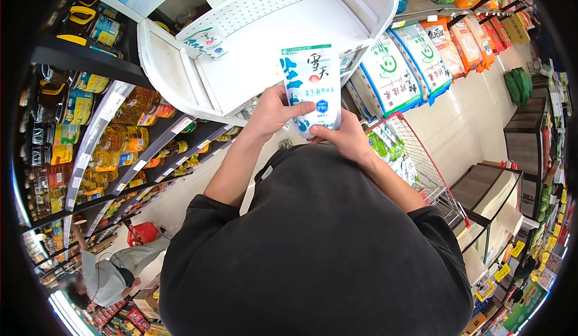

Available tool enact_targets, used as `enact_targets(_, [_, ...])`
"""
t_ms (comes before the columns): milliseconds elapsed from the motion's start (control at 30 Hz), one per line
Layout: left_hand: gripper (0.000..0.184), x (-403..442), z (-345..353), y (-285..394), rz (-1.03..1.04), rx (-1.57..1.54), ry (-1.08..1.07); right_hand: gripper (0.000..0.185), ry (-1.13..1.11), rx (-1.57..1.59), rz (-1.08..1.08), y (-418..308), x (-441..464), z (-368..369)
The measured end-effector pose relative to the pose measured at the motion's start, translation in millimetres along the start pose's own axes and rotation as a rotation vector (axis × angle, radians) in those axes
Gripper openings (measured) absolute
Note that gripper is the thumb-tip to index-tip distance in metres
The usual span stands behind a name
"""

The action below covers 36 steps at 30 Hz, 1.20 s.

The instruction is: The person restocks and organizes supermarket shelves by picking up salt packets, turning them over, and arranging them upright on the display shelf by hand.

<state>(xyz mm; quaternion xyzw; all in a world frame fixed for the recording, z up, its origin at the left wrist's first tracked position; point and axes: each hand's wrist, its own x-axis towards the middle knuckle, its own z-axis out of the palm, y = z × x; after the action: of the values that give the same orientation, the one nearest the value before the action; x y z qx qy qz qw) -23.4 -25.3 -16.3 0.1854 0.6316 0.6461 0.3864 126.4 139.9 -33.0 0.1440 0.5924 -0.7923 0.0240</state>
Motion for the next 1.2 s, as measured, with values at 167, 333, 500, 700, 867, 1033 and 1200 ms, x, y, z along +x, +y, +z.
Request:
enact_targets(167, [0.041, -2, -11, -14, 0.020, -0.146, 0.043, 0.045, -0.042, -0.127, 0.023, -3, 4, 6])
enact_targets(333, [0.039, -10, -19, -22, 0.021, -0.234, 0.077, 0.043, -0.014, -0.133, 0.041, -5, 6, 20])
enact_targets(500, [0.047, -15, -11, -13, 0.063, -0.250, 0.086, 0.039, 0.052, -0.097, -0.007, -6, 11, 20])
enact_targets(700, [0.047, -18, 9, 10, 0.201, -0.199, 0.063, 0.035, 0.071, -0.057, -0.166, -32, 16, 13])
enact_targets(867, [0.044, -19, 24, 21, 0.307, -0.243, 0.076, 0.036, 0.072, 0.024, -0.196, -38, 6, 23])
enact_targets(1033, [0.059, -17, 28, 11, 0.307, -0.244, 0.065, 0.042, 0.196, -0.179, -0.272, -28, -2, 20])
enact_targets(1200, [0.112, -22, 48, 16, 0.434, -0.291, -0.020, 0.062, 0.480, -0.805, -0.769, -41, -7, 34])
